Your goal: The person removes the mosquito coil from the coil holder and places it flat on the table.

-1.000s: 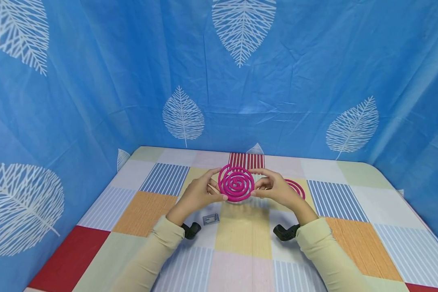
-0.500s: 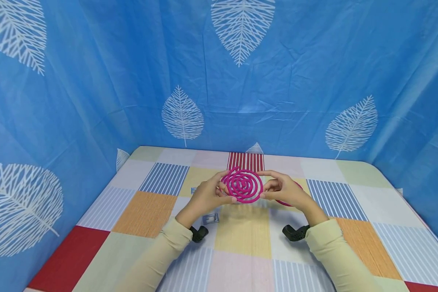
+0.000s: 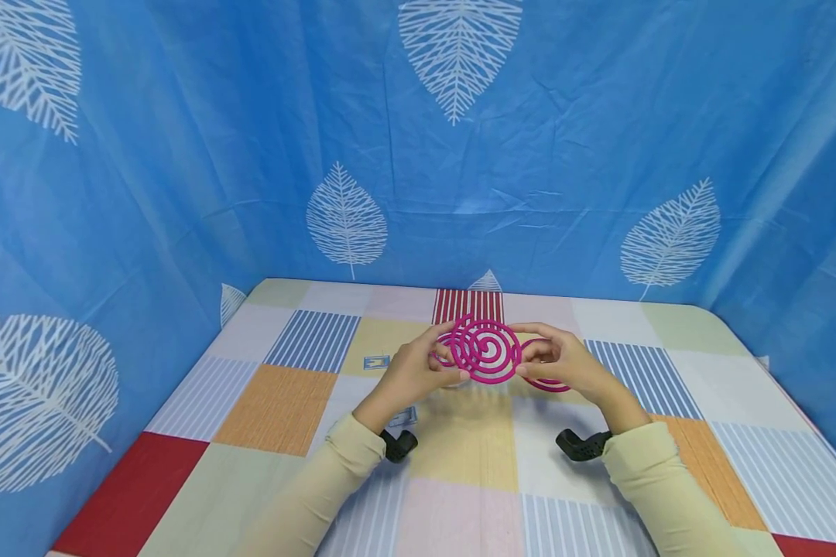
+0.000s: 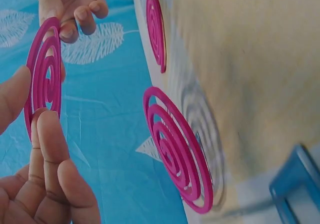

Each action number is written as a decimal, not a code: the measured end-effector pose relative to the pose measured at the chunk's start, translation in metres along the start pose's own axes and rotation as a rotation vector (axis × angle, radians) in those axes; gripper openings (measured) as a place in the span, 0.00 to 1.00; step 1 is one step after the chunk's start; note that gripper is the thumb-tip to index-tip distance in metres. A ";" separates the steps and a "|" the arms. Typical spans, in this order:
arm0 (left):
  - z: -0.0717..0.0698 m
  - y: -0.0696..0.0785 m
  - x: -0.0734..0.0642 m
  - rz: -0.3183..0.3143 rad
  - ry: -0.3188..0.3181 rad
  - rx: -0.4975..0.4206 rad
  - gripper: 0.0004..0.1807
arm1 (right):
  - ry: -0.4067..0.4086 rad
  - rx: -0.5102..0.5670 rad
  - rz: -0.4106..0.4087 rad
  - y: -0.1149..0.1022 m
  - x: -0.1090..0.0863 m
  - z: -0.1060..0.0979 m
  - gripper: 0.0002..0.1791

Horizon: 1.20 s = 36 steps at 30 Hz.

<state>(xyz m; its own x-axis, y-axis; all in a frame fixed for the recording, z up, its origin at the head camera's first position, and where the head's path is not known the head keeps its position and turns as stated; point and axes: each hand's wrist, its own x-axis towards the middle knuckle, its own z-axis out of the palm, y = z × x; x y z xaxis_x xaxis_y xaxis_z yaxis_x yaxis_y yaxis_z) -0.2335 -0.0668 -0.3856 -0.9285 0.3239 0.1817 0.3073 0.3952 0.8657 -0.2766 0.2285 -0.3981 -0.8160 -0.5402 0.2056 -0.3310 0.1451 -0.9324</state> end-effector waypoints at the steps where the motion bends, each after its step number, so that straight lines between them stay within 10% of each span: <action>1: 0.002 0.001 0.001 -0.005 0.001 -0.009 0.44 | 0.003 0.001 0.003 -0.001 -0.001 -0.001 0.34; 36: 0.073 0.022 0.030 -0.046 0.032 -0.231 0.44 | -0.058 0.126 0.031 -0.001 -0.043 -0.068 0.34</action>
<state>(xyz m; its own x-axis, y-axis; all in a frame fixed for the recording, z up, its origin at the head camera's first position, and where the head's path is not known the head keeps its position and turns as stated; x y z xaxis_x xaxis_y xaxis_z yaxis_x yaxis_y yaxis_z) -0.2393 0.0142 -0.3952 -0.9478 0.2811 0.1506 0.2116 0.2010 0.9565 -0.2737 0.3076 -0.3858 -0.7950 -0.5846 0.1617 -0.2408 0.0595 -0.9687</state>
